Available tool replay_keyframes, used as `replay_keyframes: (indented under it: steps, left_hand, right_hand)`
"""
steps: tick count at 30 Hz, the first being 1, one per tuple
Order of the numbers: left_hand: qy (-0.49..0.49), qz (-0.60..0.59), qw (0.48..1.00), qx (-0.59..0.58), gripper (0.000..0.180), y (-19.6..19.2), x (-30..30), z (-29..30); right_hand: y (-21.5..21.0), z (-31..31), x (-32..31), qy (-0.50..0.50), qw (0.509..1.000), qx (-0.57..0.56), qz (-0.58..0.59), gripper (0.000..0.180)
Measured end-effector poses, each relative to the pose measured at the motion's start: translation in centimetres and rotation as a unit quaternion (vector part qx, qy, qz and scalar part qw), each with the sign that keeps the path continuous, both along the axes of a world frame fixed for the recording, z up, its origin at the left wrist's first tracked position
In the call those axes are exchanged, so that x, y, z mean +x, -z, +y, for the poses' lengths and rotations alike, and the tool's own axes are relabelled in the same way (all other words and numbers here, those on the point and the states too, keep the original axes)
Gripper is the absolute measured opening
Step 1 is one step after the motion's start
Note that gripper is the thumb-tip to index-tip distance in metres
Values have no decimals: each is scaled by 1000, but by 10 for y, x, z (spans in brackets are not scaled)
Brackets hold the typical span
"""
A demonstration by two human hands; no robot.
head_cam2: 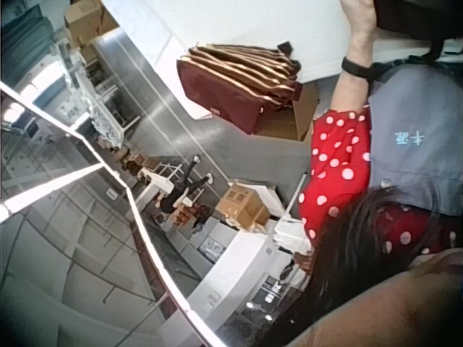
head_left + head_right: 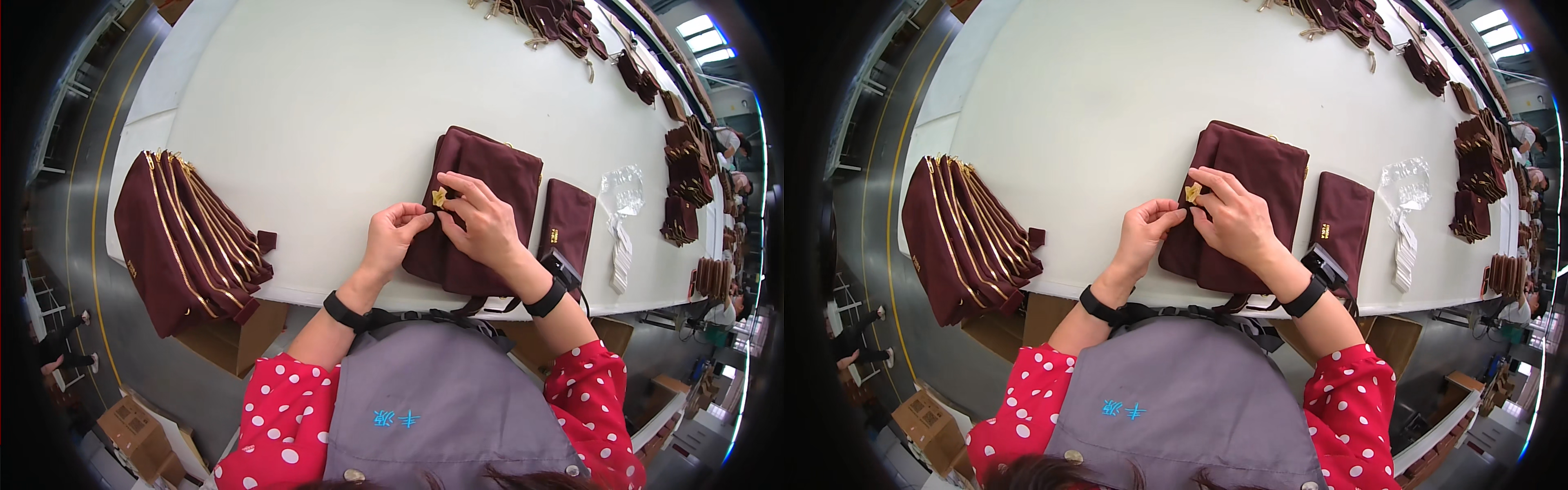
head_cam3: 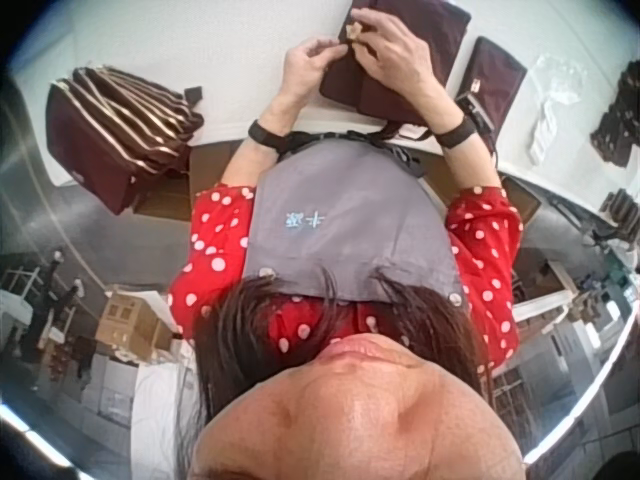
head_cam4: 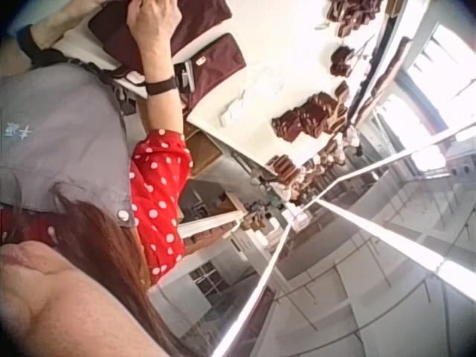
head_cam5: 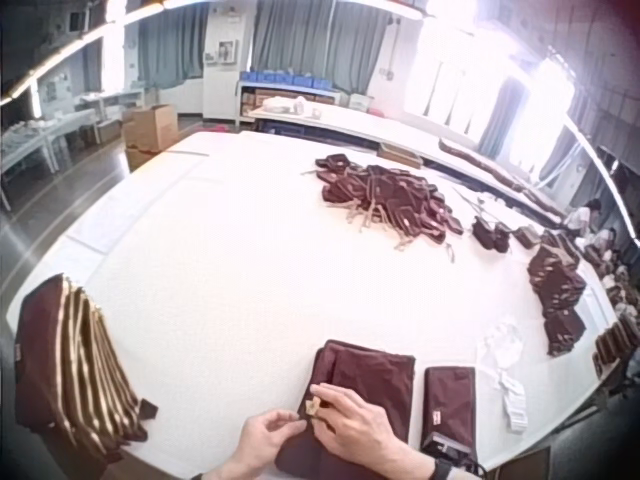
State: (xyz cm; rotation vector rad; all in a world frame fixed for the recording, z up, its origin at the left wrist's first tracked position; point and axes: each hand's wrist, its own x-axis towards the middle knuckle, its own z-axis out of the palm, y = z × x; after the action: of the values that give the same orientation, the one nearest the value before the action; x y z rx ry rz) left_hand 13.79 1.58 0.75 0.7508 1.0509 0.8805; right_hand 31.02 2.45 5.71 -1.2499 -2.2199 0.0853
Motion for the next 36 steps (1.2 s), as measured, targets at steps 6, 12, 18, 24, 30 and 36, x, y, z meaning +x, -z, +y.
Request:
replay_keyframes:
  steps: [6, 12, 18, 24, 30, 36]
  left_hand:
    - [35, -28, 998, 34, 17, -15, 3, 2]
    - [34, -22, 998, 42, 14, -14, 0, 1]
    - [33, 47, 997, 53, 19, 9, -11, -3]
    - [-14, 75, 988, 134, 58, 24, 11, -16]
    - [62, 158, 965, 201, 73, 10, 12, -21]
    - [75, 268, 920, 275, 71, 3, 18, -22]
  right_hand:
    - [-5, -4, 2, 11, 999, 23, -46, 4]
    - [-4, -1, 4, 64, 995, 5, 77, 5]
    - [3, 0, 99, 271, 837, -108, 462, 13]
    - [44, -64, 89, 239, 648, -278, 667, 33]
    - [41, -65, 64, 231, 575, -235, 749, 39]
    - [37, -51, 36, 245, 617, -248, 705, 35]
